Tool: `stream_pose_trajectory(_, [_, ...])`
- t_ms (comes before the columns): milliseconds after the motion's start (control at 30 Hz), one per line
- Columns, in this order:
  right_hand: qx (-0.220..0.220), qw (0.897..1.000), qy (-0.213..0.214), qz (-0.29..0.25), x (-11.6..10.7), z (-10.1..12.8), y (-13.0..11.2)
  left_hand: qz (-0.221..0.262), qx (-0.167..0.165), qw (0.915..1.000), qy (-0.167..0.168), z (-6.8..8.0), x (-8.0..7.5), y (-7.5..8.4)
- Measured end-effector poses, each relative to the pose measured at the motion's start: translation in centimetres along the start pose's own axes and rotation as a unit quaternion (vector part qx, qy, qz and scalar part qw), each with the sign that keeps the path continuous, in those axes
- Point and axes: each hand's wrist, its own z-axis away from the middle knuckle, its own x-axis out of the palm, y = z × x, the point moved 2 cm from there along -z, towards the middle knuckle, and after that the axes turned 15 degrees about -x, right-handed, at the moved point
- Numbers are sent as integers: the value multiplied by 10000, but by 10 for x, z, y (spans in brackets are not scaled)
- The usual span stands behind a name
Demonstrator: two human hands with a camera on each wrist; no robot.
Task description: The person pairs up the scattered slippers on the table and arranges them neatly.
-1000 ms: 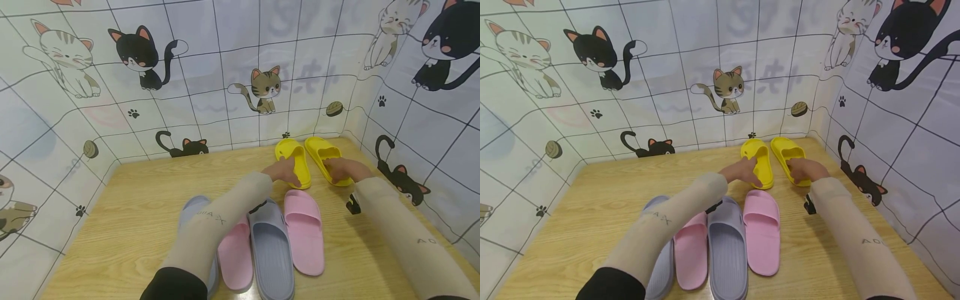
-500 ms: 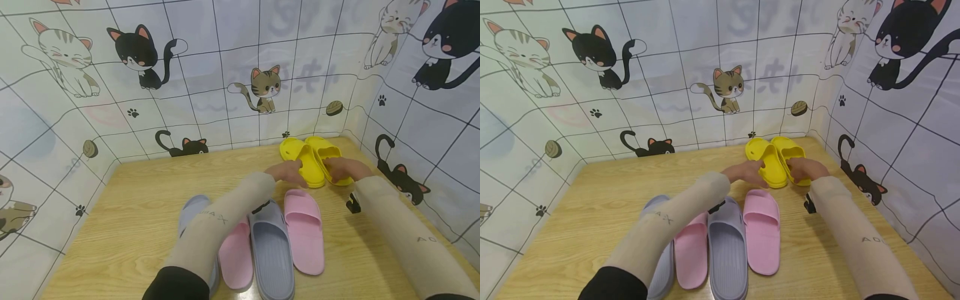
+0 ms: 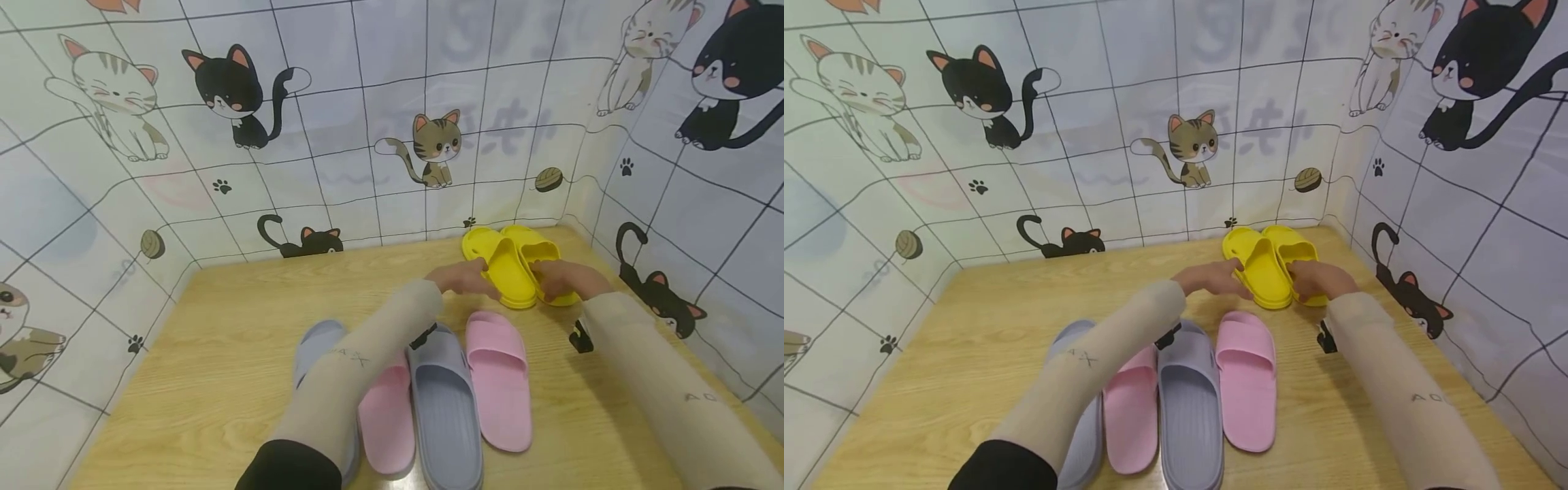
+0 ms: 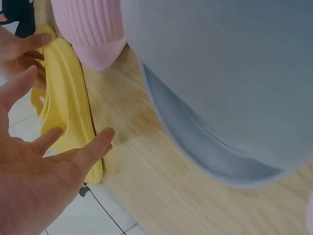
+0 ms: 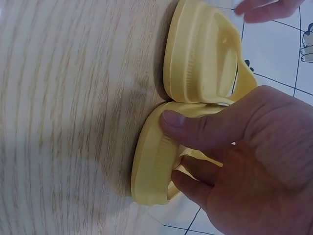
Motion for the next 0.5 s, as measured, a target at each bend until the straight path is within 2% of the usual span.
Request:
stream_pose_trajectory(133, [-87,9999,35,45,2,-3,3,393,131,9991,-91,4,-9,-17])
stream_pose_trajectory(267, [-203,9996,183,105,3,-6,6,600,182,9980,-16,14,-24,-39])
stream_pose_trajectory(400, [-347,9991,205,102,1,-7,6,776,256,9965,170,33,-40,-65])
stream_pose_trajectory(500, [-460,9986,216,152,1,-7,7,860,455,9948,301,49,-46,-86])
